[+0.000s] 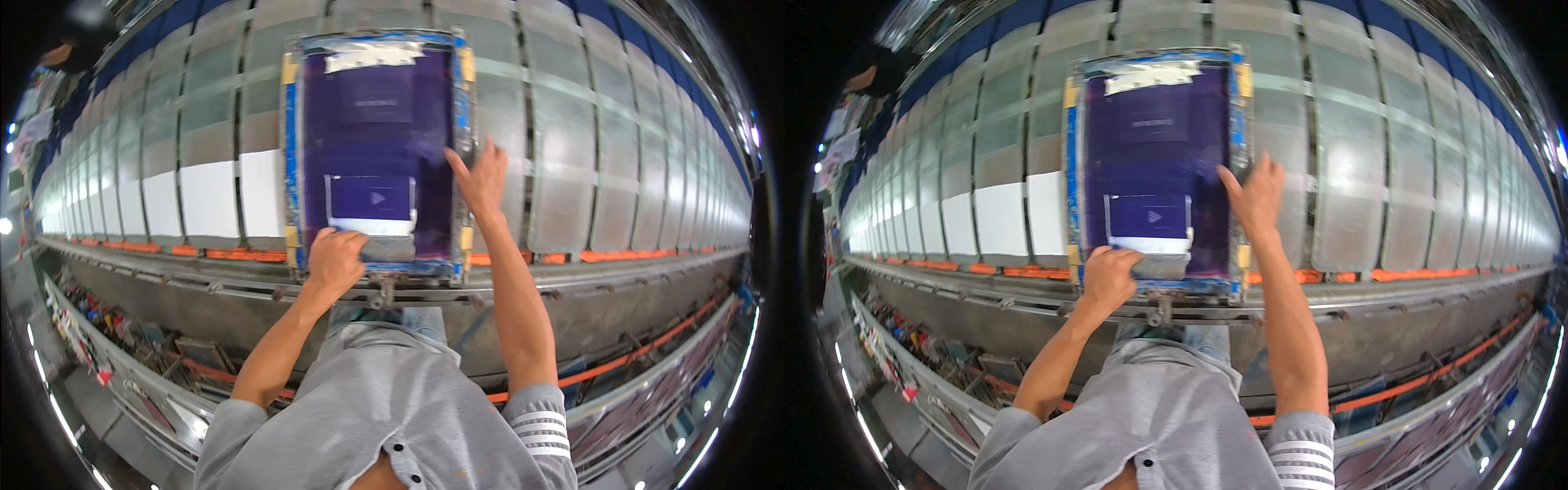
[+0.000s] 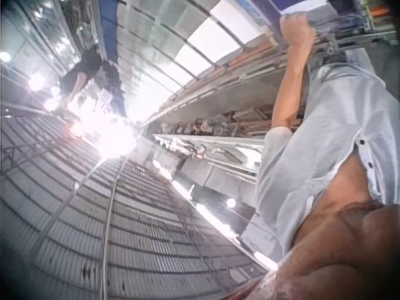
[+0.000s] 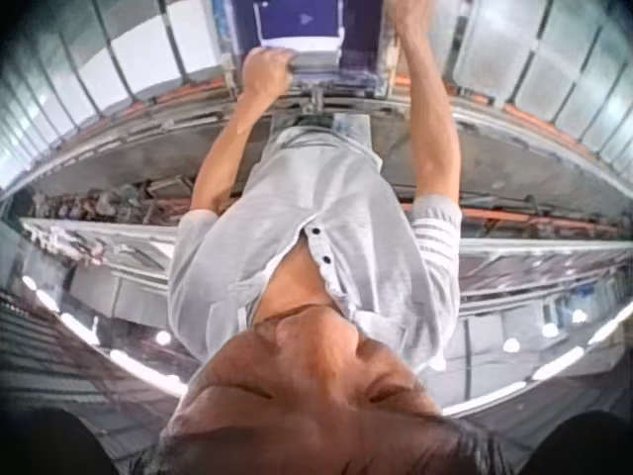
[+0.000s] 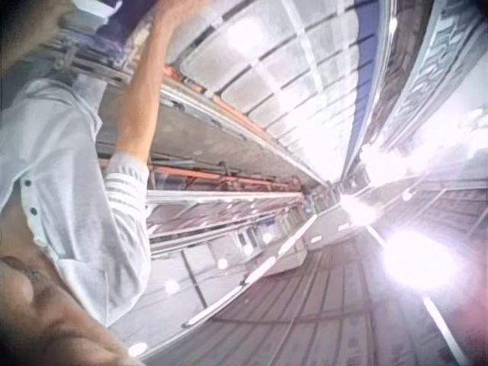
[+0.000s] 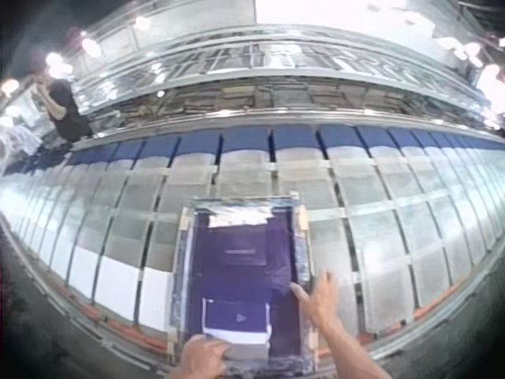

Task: The person places white fabric pieces on a conveyor, then uses a squeegee to pull white ink across a purple screen-printing frame, transferring a design onto the fabric. The person repeats the squeegee strokes multiple times and returns the frame to a workbench.

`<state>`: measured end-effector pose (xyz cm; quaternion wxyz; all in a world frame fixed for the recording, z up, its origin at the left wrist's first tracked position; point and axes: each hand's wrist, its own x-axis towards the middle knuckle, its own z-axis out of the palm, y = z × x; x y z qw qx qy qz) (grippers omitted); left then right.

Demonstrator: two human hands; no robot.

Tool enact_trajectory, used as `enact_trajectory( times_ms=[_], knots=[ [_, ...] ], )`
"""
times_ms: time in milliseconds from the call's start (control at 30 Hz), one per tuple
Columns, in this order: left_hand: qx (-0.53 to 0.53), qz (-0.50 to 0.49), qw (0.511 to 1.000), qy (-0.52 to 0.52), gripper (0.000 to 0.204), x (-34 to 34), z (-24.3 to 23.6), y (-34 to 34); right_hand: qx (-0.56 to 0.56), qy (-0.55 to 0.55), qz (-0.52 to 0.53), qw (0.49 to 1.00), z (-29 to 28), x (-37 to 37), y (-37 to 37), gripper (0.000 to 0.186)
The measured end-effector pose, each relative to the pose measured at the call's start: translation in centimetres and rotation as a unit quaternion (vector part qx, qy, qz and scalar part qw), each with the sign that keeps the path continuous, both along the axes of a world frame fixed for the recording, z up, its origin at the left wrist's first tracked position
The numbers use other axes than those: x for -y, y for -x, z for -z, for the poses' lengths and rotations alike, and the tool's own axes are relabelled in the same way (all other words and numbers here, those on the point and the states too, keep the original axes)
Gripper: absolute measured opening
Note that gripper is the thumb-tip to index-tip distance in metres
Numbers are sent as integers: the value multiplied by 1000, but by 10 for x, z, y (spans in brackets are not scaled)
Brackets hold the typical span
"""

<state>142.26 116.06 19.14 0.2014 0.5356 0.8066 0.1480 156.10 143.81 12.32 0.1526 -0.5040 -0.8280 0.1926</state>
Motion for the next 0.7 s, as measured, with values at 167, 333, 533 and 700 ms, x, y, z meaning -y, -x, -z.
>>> enact_trajectory(
  times_ms=[167, 333, 533, 700],
  knots=[
    [-1, -37, 999, 35, 36, -124, 32, 54, -7, 0, -74, 997, 69, -59, -5, 73],
    [-15, -34, 999, -1, 39, -130, 49, 76, -33, -1, -22, 999, 53, -33, 7, 53],
    [-70, -31, 991, -111, 47, -58, 79, 14, -31, -12, -13, 999, 50, -37, 5, 54],
    [-73, -24, 992, -104, 46, -16, 82, -32, -23, -17, -36, 999, 37, -46, -1, 49]
  ],
)
